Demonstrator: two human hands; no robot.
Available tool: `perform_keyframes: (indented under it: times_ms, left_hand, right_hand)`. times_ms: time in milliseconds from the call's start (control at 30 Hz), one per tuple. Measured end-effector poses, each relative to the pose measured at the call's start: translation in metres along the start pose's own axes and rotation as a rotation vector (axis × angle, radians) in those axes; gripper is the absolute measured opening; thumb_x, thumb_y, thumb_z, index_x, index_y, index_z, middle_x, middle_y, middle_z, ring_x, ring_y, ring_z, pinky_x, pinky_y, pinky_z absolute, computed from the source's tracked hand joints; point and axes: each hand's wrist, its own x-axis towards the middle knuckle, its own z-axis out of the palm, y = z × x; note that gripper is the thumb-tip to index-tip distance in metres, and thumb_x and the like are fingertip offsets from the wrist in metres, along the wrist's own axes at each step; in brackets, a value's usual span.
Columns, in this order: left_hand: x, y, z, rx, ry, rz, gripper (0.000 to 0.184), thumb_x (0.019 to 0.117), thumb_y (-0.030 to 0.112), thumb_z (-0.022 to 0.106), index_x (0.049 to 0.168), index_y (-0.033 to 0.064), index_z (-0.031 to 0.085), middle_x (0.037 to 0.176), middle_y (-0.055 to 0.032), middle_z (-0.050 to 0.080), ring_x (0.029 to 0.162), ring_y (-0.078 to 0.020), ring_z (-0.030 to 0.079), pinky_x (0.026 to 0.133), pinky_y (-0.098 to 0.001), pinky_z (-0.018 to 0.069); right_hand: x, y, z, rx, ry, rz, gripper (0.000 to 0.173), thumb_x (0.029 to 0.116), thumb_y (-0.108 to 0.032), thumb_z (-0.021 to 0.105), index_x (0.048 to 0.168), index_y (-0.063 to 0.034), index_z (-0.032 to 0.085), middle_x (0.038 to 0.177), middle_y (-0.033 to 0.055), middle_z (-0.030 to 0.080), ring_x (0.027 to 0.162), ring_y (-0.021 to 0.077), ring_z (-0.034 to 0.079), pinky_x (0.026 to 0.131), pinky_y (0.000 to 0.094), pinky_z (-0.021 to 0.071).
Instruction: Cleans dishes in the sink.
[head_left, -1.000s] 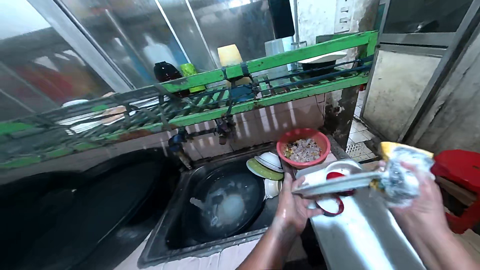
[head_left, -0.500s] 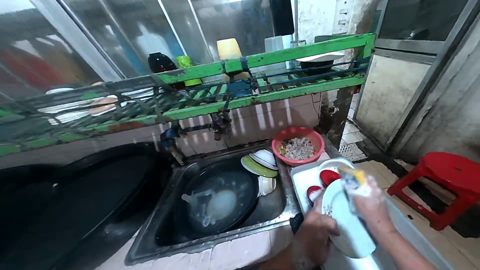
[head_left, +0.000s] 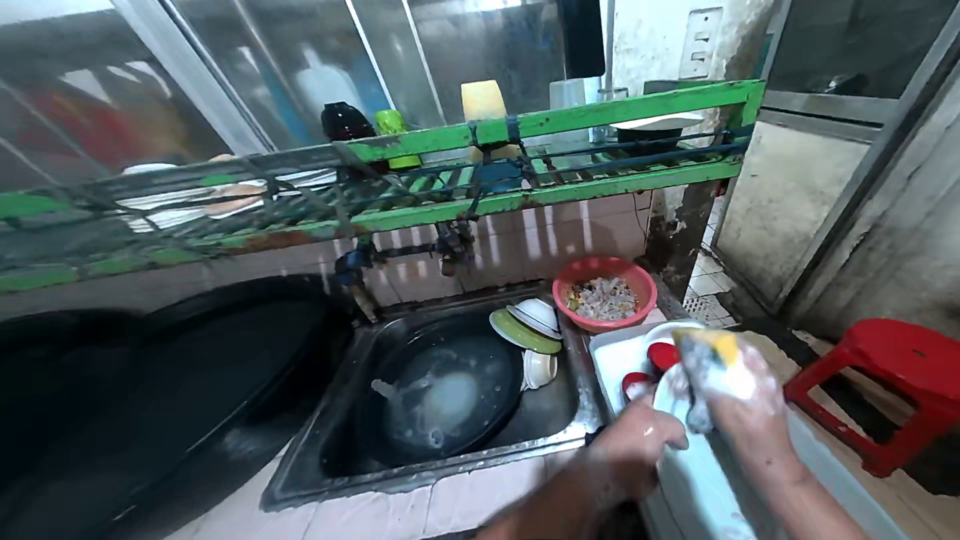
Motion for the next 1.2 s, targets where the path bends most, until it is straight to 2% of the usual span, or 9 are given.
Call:
perform_keyframes:
  times_ms: [67, 200, 300, 500, 600, 767, 933, 1067, 1200]
  left_hand:
    - [0.002, 0.002, -0.008, 0.033, -0.043, 0.015, 0.038, 0.0731, -0.016, 0.055, 0.105, 0.0058, 0.057, 0.091, -0.0020, 0.066, 0.085, -0.0091, 0.065, 0.075, -0.0299, 0.0553]
    - [0.004, -0.003, -0.017, -0.425, 0.169, 0.139, 0.045, 0.0723, -0.015, 0.052, 0.115, -0.0014, 0.056, 0.101, -0.0139, 0.070, 0.091, -0.0212, 0.070, 0.078, -0.0412, 0.0604]
    - [0.013, -0.002, -0.020, -0.629, 0.260, 0.107, 0.029, 0.0995, 0.004, 0.053, 0.128, -0.0010, 0.057, 0.106, -0.0188, 0.070, 0.096, -0.0278, 0.071, 0.083, -0.0466, 0.0605]
    - [0.027, -0.005, -0.051, -0.764, 0.229, 0.261, 0.038, 0.1103, 0.030, 0.038, 0.130, 0.0049, 0.059, 0.109, -0.0167, 0.071, 0.099, -0.0274, 0.070, 0.088, -0.0472, 0.0591]
    - [0.023, -0.007, -0.095, -0.769, 0.246, 0.285, 0.042, 0.1111, 0.031, 0.036, 0.132, 0.0032, 0.059, 0.113, -0.0205, 0.070, 0.104, -0.0315, 0.070, 0.091, -0.0513, 0.0579]
    - [0.012, -0.052, -0.194, -0.778, 0.750, 0.329, 0.030, 0.1073, 0.023, 0.042, 0.122, 0.0014, 0.056, 0.100, -0.0163, 0.068, 0.091, -0.0268, 0.069, 0.079, -0.0490, 0.0597]
    - [0.006, -0.088, -0.257, -0.897, 1.139, 0.294, 0.045, 0.1092, 0.031, 0.037, 0.147, 0.0062, 0.035, 0.131, -0.0202, 0.050, 0.107, -0.0314, 0.059, 0.086, -0.0481, 0.0546]
    - [0.045, -0.046, -0.173, -0.621, 0.814, 0.248, 0.049, 0.1111, 0.027, 0.035, 0.150, -0.0034, 0.032, 0.143, -0.0273, 0.047, 0.121, -0.0352, 0.057, 0.097, -0.0483, 0.0515]
    - [0.082, -0.034, -0.075, 0.377, 0.127, 0.334, 0.049, 0.1082, 0.022, 0.042, 0.148, -0.0061, 0.046, 0.151, -0.0222, 0.050, 0.138, -0.0265, 0.051, 0.116, -0.0413, 0.0420]
  right_hand:
    - [-0.016, -0.004, 0.017, 0.038, 0.028, -0.242, 0.048, 0.0895, -0.038, 0.069, 0.117, 0.0014, 0.072, 0.109, 0.0158, 0.075, 0.103, 0.0266, 0.072, 0.093, 0.0462, 0.0580]
    - [-0.006, 0.029, 0.014, -0.075, -0.015, -0.062, 0.054, 0.0955, -0.038, 0.064, 0.136, -0.0017, 0.063, 0.135, 0.0189, 0.065, 0.127, 0.0335, 0.061, 0.108, 0.0542, 0.0488]
    - [-0.010, 0.036, 0.019, -0.141, -0.029, 0.068, 0.056, 0.0958, -0.031, 0.066, 0.140, 0.0024, 0.059, 0.140, 0.0261, 0.060, 0.130, 0.0422, 0.058, 0.110, 0.0596, 0.0451]
    - [-0.043, 0.018, 0.062, -0.062, -0.129, -0.360, 0.048, 0.0890, -0.033, 0.073, 0.126, -0.0029, 0.070, 0.132, 0.0158, 0.068, 0.129, 0.0309, 0.063, 0.110, 0.0511, 0.0488]
    - [-0.026, 0.061, 0.039, -0.180, -0.190, -0.257, 0.049, 0.0915, -0.031, 0.070, 0.132, -0.0029, 0.067, 0.139, 0.0170, 0.064, 0.133, 0.0365, 0.058, 0.114, 0.0557, 0.0441]
    - [-0.030, 0.087, -0.008, -0.251, -0.300, -0.111, 0.045, 0.0878, -0.022, 0.074, 0.127, -0.0011, 0.069, 0.135, 0.0202, 0.065, 0.128, 0.0419, 0.059, 0.108, 0.0591, 0.0470]
    - [-0.037, 0.109, -0.037, -0.487, -0.611, 0.136, 0.047, 0.0926, -0.015, 0.071, 0.135, 0.0018, 0.063, 0.143, 0.0314, 0.053, 0.135, 0.0514, 0.048, 0.112, 0.0637, 0.0389]
    - [-0.038, 0.103, -0.033, -0.593, -0.869, 0.263, 0.067, 0.0945, -0.025, 0.069, 0.153, -0.0025, 0.045, 0.158, 0.0284, 0.038, 0.144, 0.0523, 0.035, 0.115, 0.0668, 0.0316]
    - [-0.040, 0.117, -0.021, -0.643, -1.001, 0.337, 0.067, 0.0931, -0.019, 0.068, 0.154, -0.0054, 0.044, 0.159, 0.0264, 0.036, 0.146, 0.0514, 0.032, 0.110, 0.0699, 0.0367]
